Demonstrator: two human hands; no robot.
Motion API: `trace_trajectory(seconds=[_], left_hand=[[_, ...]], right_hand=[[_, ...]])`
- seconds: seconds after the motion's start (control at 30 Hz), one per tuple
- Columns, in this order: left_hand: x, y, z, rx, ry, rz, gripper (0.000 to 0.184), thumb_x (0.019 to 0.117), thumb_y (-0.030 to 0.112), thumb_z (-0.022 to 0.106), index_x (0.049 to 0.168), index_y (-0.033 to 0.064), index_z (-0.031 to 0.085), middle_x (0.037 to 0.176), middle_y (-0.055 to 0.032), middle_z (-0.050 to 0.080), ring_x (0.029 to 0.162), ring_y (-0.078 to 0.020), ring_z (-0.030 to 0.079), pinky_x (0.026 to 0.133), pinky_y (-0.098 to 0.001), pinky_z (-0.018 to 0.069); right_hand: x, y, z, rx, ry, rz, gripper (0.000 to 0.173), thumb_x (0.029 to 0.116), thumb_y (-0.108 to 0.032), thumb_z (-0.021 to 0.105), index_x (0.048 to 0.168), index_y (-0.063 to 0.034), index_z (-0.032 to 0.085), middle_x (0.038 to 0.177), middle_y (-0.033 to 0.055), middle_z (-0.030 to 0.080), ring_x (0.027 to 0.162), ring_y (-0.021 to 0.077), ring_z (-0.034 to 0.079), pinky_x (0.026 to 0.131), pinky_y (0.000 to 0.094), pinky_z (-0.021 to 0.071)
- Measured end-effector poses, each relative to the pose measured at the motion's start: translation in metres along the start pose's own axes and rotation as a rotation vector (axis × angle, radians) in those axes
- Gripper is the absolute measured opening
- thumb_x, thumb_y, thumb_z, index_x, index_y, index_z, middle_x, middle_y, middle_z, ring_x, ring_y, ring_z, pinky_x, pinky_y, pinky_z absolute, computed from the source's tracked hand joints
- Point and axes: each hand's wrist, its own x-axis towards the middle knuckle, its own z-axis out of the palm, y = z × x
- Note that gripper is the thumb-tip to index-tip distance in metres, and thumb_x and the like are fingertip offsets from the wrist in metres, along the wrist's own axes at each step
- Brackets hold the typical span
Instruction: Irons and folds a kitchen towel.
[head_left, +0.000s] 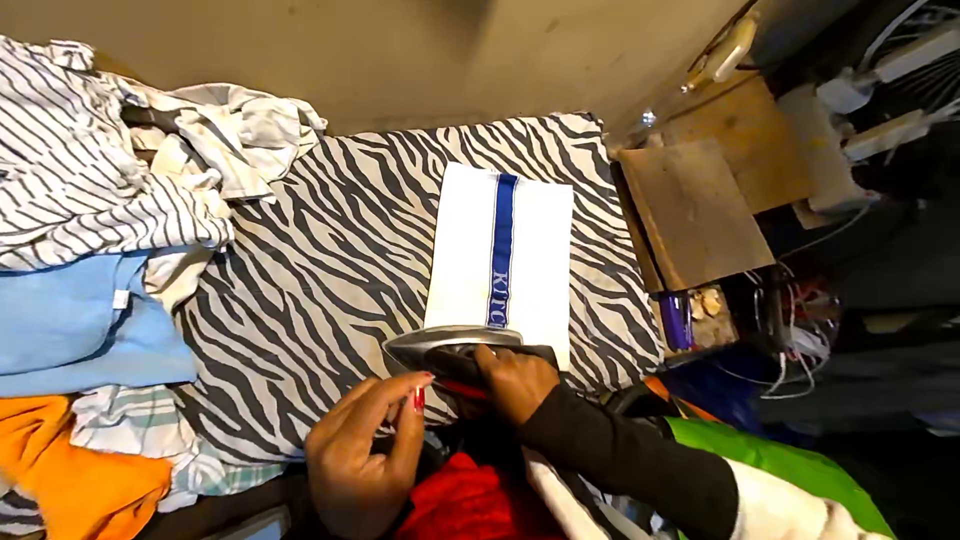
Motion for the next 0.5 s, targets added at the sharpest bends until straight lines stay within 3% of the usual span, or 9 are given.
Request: trace_trajectory(seconds=[0.07, 0.13, 0.23, 0.33, 0.4, 0.5], left_hand=[[-0.005, -0.005, -0.007, 0.015, 0.005, 0.003, 0.021, 0.1009, 0.021, 0.059, 0.099, 0.0065, 0.074, 0.075, 0.0021, 0.068, 0.065, 0.0052, 0.059, 0.061, -0.0096, 0.0505], [-0.007, -0.014, -0.012, -0.025, 0.027, -0.038, 0.021, 0.1020, 0.020, 0.058, 0.101, 0.0054, 0.073, 0.074, 0.0053, 0.067, 0.061, 0.0080, 0.058, 0.056, -0.0083, 0.0498], [-0.005, -0.009, 0.007, -0.082, 0.032, -0.037, 0.022, 0.1037, 0.020, 0.056, 0.101, 0.0040, 0.071, 0.077, 0.0054, 0.068, 0.062, 0.0072, 0.060, 0.057, -0.0096, 0.0522], [0.001, 0.004, 0.035, 0.032, -0.082, 0.141, 0.023, 0.0995, 0.020, 0.059, 0.094, 0.0057, 0.076, 0.075, -0.0027, 0.071, 0.068, -0.0062, 0.062, 0.067, -0.0188, 0.0512], [-0.002, 0.001, 0.042, 0.120, -0.164, 0.233, 0.023, 0.0971, 0.019, 0.060, 0.092, 0.0077, 0.078, 0.069, -0.0032, 0.068, 0.064, -0.0130, 0.061, 0.064, -0.0252, 0.0492], [0.004, -0.019, 0.037, 0.168, -0.246, 0.187, 0.024, 0.0973, 0.021, 0.058, 0.093, 0.0092, 0.079, 0.073, -0.0020, 0.071, 0.068, -0.0107, 0.064, 0.067, -0.0221, 0.0526]], right_hand=[[-0.014, 0.013, 0.012, -0.010, 0.132, -0.030, 0.028, 0.0802, -0.005, 0.078, 0.106, 0.0025, 0.072, 0.079, 0.0257, 0.070, 0.068, 0.0470, 0.071, 0.055, 0.0609, 0.0552], [-0.016, 0.015, 0.012, -0.038, 0.190, -0.039, 0.027, 0.0779, -0.004, 0.079, 0.103, 0.0030, 0.072, 0.076, 0.0249, 0.070, 0.064, 0.0456, 0.071, 0.052, 0.0586, 0.0547], [0.007, -0.004, -0.006, -0.040, 0.121, -0.054, 0.024, 0.0897, -0.003, 0.065, 0.112, 0.0045, 0.071, 0.084, 0.0270, 0.072, 0.072, 0.0477, 0.072, 0.057, 0.0597, 0.0559], [0.049, -0.017, -0.038, -0.003, -0.143, 0.021, 0.030, 0.1021, -0.005, 0.051, 0.130, 0.0032, 0.061, 0.106, 0.0320, 0.070, 0.097, 0.0530, 0.070, 0.076, 0.0659, 0.0539], [0.075, -0.003, -0.050, 0.012, -0.149, 0.089, 0.031, 0.1027, -0.008, 0.054, 0.132, 0.0004, 0.060, 0.109, 0.0311, 0.070, 0.099, 0.0534, 0.069, 0.077, 0.0675, 0.0529], [0.119, 0.041, -0.082, 0.029, -0.012, 0.235, 0.037, 0.1010, -0.015, 0.061, 0.133, 0.0024, 0.059, 0.108, 0.0351, 0.069, 0.101, 0.0584, 0.066, 0.079, 0.0735, 0.0507]])
